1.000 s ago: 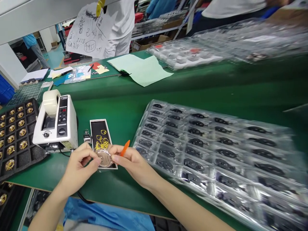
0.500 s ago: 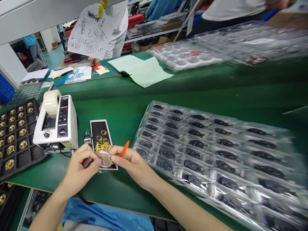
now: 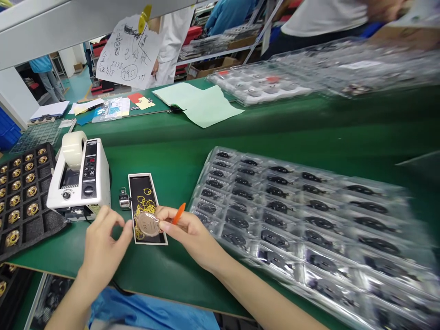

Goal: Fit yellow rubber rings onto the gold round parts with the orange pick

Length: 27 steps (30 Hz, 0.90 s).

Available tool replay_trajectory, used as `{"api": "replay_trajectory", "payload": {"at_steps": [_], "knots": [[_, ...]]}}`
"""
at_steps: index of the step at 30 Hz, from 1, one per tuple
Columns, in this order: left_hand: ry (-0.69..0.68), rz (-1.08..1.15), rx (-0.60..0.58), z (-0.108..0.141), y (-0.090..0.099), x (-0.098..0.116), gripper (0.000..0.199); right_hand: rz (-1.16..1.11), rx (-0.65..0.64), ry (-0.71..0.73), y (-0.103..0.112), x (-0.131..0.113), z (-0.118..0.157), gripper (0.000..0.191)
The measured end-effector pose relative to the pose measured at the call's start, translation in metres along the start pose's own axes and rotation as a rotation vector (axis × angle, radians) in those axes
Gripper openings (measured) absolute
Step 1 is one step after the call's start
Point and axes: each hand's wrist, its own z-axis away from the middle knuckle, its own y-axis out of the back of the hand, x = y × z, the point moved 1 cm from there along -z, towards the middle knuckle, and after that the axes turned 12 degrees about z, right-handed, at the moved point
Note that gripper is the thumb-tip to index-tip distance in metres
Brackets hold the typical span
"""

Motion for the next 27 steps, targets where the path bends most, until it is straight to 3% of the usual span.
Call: {"api": "replay_trajectory", "payload": {"at_steps": [4,7,12,16,19,23,27], "knots": [[-0.215,0.073,0.098,0.001,0.003,0.002,0.008,-0.03,-0.024,-0.017,-0.001,0.002,-0.002,0.044],[-0.354,0.089,-0.006,0.002,-0.011,0.005,0.013,-0.143,-0.054,-0.036,-0.003,0.004,-0.001,0.042],[-0.38,0.142,-0.145,0.003,-0.035,0.002,0.032,-0.34,-0.079,-0.159,-0.004,0.008,0.007,0.038],[-0.428,0.241,-0.189,0.007,-0.038,0.003,0.043,-0.362,-0.024,-0.234,-0.001,0.016,0.015,0.034],[-0.398,0.288,-0.177,0.014,-0.035,0.003,0.048,-0.335,-0.057,-0.193,-0.002,0.024,0.017,0.037],[-0.366,0.274,-0.115,0.03,-0.022,-0.006,0.034,-0.365,-0.132,-0.18,-0.008,0.023,0.019,0.042],[-0.408,0.068,0.115,0.047,0.017,-0.032,0.028,-0.33,-0.157,-0.15,-0.003,0.01,0.016,0.046]]}}
